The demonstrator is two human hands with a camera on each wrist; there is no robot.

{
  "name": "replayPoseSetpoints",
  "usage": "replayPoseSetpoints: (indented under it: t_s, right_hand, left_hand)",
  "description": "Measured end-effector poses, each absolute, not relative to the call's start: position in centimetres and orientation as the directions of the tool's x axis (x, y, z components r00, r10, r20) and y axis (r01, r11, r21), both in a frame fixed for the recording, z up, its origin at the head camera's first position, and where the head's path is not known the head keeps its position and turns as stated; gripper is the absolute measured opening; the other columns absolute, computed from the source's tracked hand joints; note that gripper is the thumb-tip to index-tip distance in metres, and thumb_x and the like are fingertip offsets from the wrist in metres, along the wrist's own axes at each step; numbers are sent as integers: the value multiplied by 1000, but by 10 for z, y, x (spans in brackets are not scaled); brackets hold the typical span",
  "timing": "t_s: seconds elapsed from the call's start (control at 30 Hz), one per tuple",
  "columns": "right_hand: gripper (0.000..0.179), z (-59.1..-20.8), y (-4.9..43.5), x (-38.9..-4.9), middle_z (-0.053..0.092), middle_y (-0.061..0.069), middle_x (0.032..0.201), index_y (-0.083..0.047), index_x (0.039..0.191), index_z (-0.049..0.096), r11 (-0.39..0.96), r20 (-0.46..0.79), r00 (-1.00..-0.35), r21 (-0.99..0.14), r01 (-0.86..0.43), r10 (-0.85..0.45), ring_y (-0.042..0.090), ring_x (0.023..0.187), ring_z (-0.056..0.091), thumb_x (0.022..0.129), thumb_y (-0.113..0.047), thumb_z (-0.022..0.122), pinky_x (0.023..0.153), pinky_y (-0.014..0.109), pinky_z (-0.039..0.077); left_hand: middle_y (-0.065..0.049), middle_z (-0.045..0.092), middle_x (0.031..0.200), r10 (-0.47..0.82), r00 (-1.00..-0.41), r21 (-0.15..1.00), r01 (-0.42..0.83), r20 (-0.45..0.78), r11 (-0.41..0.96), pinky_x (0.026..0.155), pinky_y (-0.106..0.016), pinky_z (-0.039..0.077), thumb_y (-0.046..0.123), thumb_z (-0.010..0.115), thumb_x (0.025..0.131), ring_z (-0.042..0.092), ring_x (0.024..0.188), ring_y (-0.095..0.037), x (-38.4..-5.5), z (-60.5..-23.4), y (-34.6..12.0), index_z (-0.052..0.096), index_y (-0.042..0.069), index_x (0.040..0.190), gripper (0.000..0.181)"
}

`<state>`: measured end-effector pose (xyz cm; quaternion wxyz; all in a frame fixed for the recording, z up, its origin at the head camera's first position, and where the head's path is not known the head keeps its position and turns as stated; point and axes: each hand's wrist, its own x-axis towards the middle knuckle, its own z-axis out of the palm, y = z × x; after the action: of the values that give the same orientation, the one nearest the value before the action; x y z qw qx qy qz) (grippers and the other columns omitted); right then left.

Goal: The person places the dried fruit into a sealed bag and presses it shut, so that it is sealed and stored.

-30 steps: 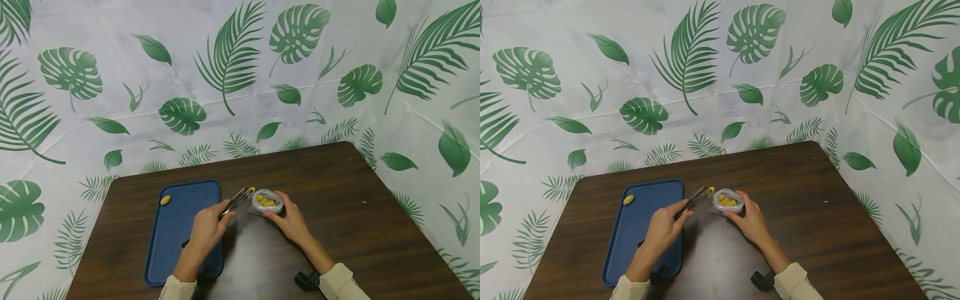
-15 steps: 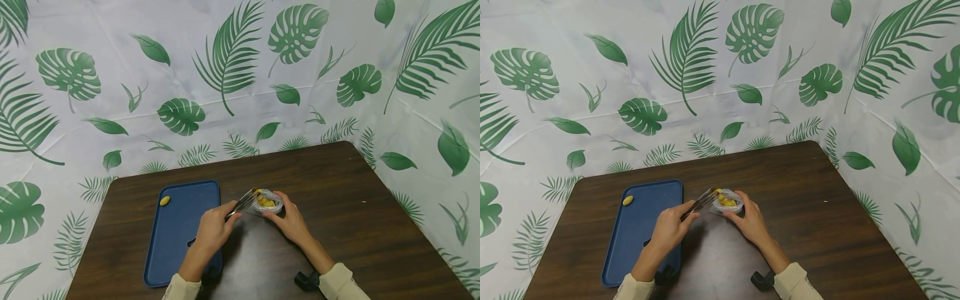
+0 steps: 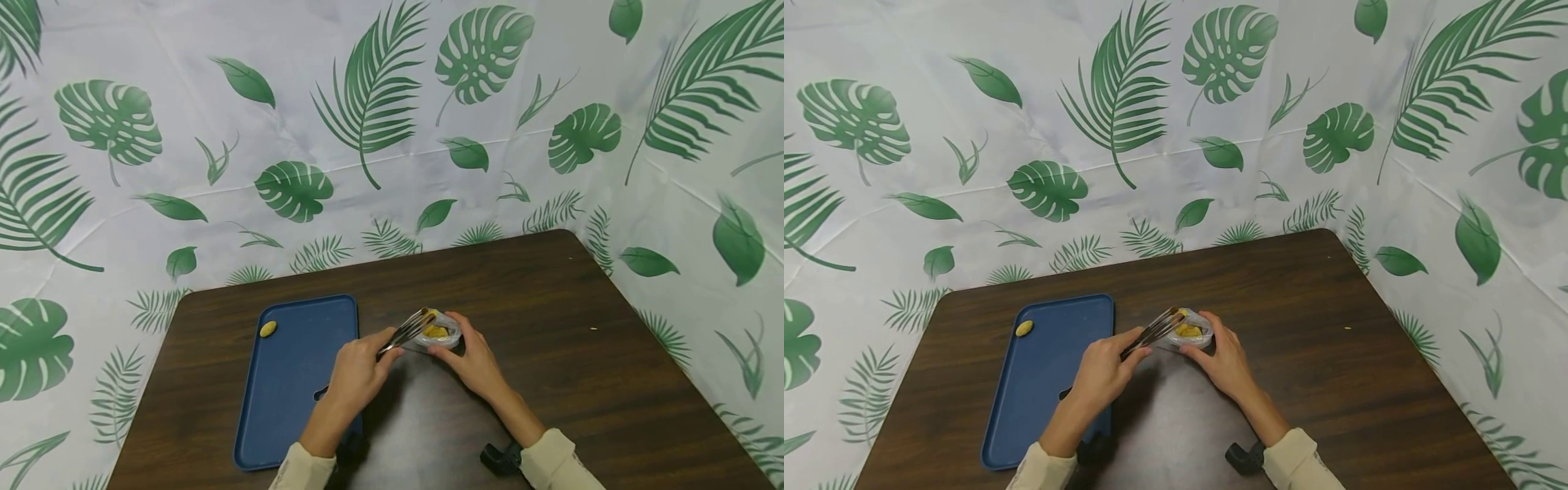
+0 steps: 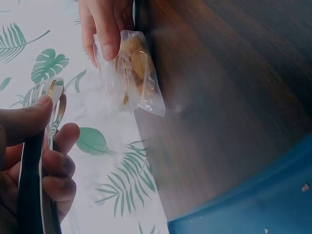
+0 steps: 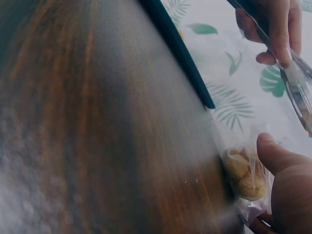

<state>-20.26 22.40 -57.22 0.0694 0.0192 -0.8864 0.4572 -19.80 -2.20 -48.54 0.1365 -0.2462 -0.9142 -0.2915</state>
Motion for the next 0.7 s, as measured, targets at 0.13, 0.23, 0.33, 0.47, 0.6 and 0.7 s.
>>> replayPoseSetpoints:
  t_s: [0.13, 0.23, 0.33, 0.47, 0.6, 0.7]
  right_hand:
    - [79, -572, 224, -202, 59, 12, 148, -25, 152, 44, 579, 141, -990, -809, -100, 27, 46, 135, 52, 86, -48, 81, 104, 68, 41]
    - [79, -572, 224, -202, 59, 13, 148, -26, 152, 44, 577, 138, -990, -811, -97, 28, 46, 136, 51, 87, -49, 81, 104, 69, 40]
    - [79, -572, 224, -202, 59, 12, 147, -26, 152, 44, 578, 135, -990, -810, -95, 27, 46, 136, 52, 87, -49, 81, 104, 69, 41]
    - [78, -572, 224, -202, 60, 12, 146, -26, 151, 44, 579, 133, -991, -810, -93, 27, 45, 135, 52, 86, -48, 81, 104, 68, 41]
    - [78, -572, 224, -202, 60, 13, 146, -26, 152, 44, 585, 128, -991, -806, -86, 30, 45, 135, 52, 87, -48, 81, 104, 68, 41]
    - [79, -572, 225, -202, 59, 15, 148, -25, 152, 43, 588, 126, -992, -804, -86, 28, 45, 136, 52, 87, -47, 81, 104, 68, 41]
  left_hand:
    - [-2, 80, 108, 378, -836, 455, 537, 397, 710, 72, -43, 59, 28, 80, 90, 77, 87, -21, -200, -486, -19, 75, 17, 122, 34]
    - [-1, 80, 108, 386, -836, 453, 539, 390, 710, 72, -43, 59, 29, 79, 90, 77, 87, -21, -201, -486, -16, 75, 18, 122, 33]
    - [-1, 80, 109, 394, -834, 449, 543, 385, 710, 73, -43, 59, 28, 79, 91, 77, 88, -21, -202, -487, -15, 75, 18, 121, 32]
    - [-1, 80, 110, 401, -831, 447, 549, 387, 707, 74, -44, 60, 28, 79, 91, 78, 89, -22, -203, -488, -12, 75, 18, 121, 32]
    - [-2, 80, 111, 408, -829, 444, 552, 383, 706, 76, -44, 60, 30, 78, 91, 78, 91, -23, -204, -488, -9, 75, 18, 121, 32]
    - [-3, 79, 113, 413, -830, 443, 552, 375, 707, 78, -44, 60, 30, 78, 92, 78, 94, -24, -205, -488, -6, 75, 16, 122, 33]
